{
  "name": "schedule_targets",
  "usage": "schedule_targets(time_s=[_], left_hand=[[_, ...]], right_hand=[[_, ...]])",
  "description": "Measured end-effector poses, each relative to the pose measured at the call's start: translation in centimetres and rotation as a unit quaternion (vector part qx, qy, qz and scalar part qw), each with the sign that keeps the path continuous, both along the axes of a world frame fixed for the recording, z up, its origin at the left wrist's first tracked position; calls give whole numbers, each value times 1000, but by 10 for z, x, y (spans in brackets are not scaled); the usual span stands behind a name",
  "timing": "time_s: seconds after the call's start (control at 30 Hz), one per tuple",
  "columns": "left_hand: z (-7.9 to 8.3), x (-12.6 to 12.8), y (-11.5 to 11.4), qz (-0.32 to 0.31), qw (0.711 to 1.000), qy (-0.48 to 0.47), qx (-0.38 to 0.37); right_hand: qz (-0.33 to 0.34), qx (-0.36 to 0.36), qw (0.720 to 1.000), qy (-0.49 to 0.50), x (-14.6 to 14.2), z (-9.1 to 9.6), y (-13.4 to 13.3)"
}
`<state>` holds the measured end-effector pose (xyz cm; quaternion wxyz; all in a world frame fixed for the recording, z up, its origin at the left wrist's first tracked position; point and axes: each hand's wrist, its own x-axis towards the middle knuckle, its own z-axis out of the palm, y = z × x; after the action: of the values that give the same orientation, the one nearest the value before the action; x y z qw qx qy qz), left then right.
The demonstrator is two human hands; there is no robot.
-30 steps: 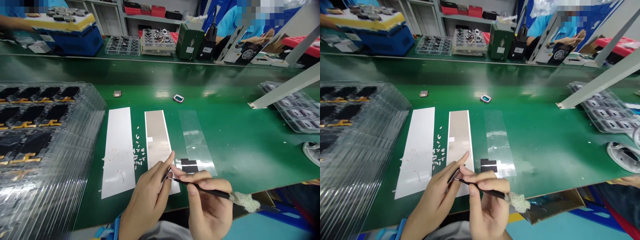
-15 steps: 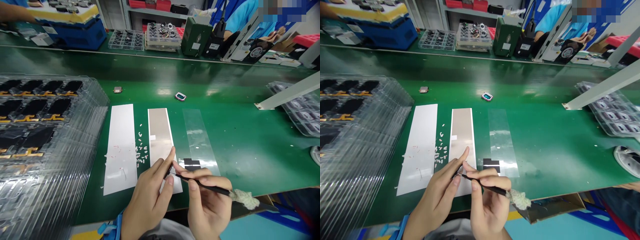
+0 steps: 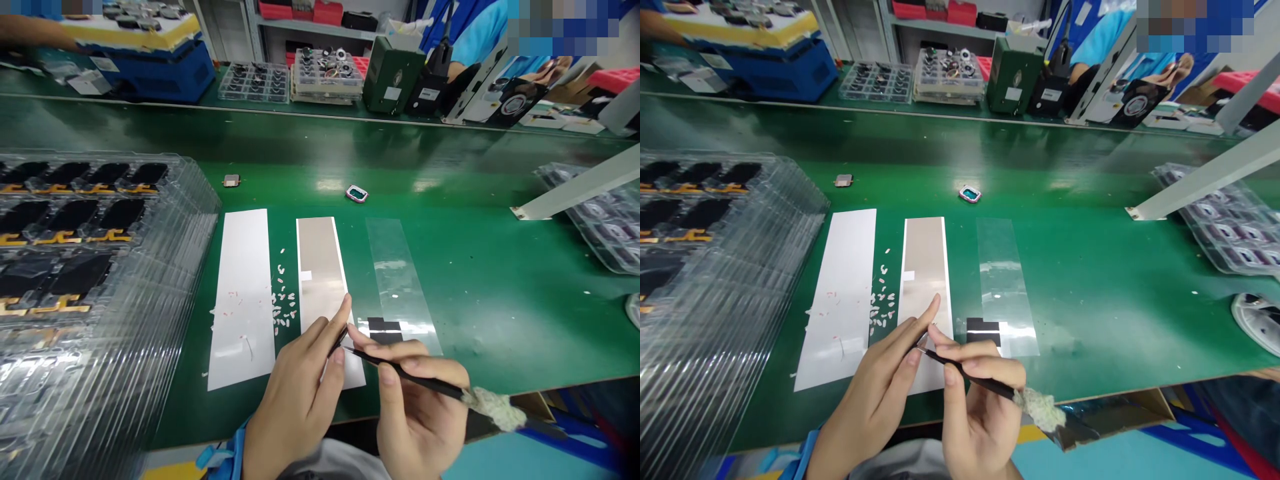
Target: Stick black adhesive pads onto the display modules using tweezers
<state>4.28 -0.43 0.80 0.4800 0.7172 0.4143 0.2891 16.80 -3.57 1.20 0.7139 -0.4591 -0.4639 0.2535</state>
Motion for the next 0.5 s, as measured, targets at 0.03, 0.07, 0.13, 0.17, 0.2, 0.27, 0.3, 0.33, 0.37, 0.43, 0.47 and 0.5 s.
schedule_targets(time_s=[0.03,0.07,0.13,0.17,0.2,0.27,0.3,0.33,0.37,0.43,0.47,0.5], left_hand=[[0,0,0,-1,1000,1,0],[0,0,0,-2,1000,2,0],[1,0,0,-3,1000,-3,1],[1,0,0,-3,1000,-7,2],[2,0,0,-3,1000,-10,1],[2,0,0,-3,1000,-12,-2],[2,0,0,-4,1000,-13,-3],[2,0,0,-5,1000,-15,-4],[1,0,0,-6,1000,-18,-4],[1,0,1,-9,1000,-23,-4],[1,-1,1,-10,1000,-22,-5],[0,-1,2,-10,1000,-18,-6]], right_hand=[[3,4,1000,1,0,0,0],[7,8,1000,0,0,-1,0],[13,19,1000,-6,0,-1,0],[16,23,1000,-9,0,-2,0],[19,26,999,-12,0,-2,-1],[25,27,999,-17,0,-2,-1],[24,25,999,-19,0,-2,0],[20,23,999,-20,0,-2,0],[13,20,999,-20,0,-2,1],[0,18,1000,-23,-1,-2,2],[-2,17,1000,-25,0,-2,2],[-2,15,1000,-27,1,-2,2]])
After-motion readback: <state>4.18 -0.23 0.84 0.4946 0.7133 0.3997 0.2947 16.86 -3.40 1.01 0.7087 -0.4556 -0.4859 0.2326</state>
